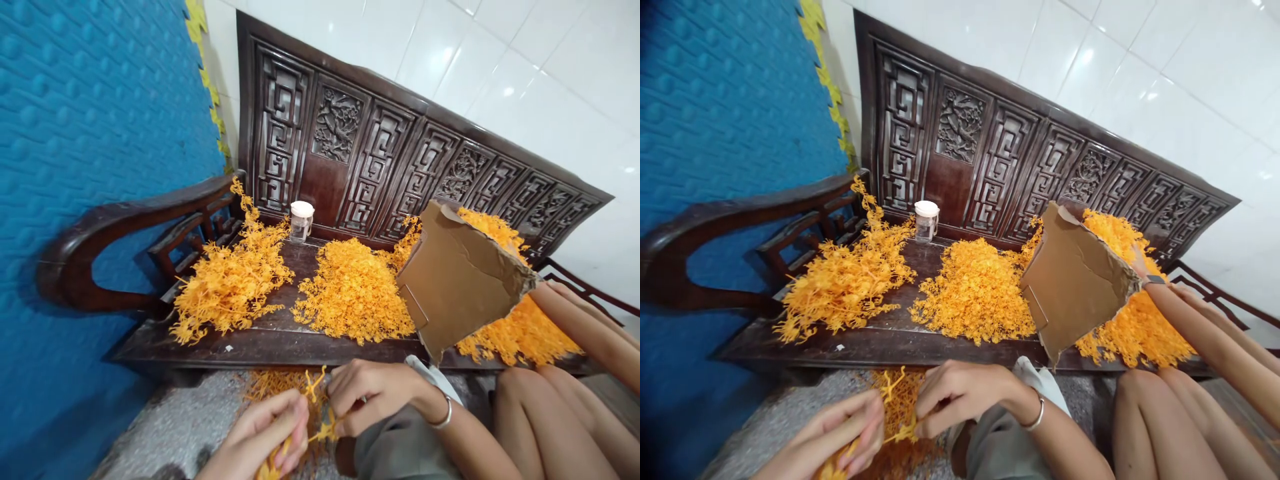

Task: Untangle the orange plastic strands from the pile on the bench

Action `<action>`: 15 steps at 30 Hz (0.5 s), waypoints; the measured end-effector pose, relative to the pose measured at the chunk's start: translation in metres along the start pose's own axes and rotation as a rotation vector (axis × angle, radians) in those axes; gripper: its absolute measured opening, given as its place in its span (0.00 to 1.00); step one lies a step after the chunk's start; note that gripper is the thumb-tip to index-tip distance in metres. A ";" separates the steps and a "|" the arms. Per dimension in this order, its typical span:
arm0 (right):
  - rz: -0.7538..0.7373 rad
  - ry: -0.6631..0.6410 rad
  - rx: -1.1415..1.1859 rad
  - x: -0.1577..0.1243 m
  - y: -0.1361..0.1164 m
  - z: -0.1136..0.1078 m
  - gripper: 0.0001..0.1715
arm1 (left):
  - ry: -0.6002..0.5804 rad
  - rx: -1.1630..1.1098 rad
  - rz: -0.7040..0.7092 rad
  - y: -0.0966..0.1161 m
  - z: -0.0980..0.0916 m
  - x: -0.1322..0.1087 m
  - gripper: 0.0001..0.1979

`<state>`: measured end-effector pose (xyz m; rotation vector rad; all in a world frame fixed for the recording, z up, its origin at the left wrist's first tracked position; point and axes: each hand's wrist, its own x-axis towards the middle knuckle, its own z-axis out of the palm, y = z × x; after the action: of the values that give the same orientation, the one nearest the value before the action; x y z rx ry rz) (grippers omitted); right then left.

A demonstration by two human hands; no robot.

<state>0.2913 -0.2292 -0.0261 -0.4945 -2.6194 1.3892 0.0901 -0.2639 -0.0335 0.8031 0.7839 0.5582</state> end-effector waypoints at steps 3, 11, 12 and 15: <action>0.006 0.035 -0.012 -0.001 -0.001 -0.001 0.25 | 0.024 -0.018 0.019 0.002 0.001 0.000 0.25; 0.055 0.350 -0.074 0.001 0.014 0.008 0.26 | 0.049 -0.079 0.134 0.005 -0.008 0.010 0.21; 0.045 0.385 -0.115 0.003 0.015 0.010 0.25 | 0.019 -0.090 0.142 0.005 -0.009 0.012 0.20; 0.002 0.441 -0.324 0.008 0.014 0.018 0.23 | -0.067 -0.138 0.136 0.003 -0.013 0.016 0.20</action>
<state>0.2823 -0.2339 -0.0480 -0.7437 -2.4674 0.7415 0.0884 -0.2455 -0.0434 0.7474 0.6250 0.6961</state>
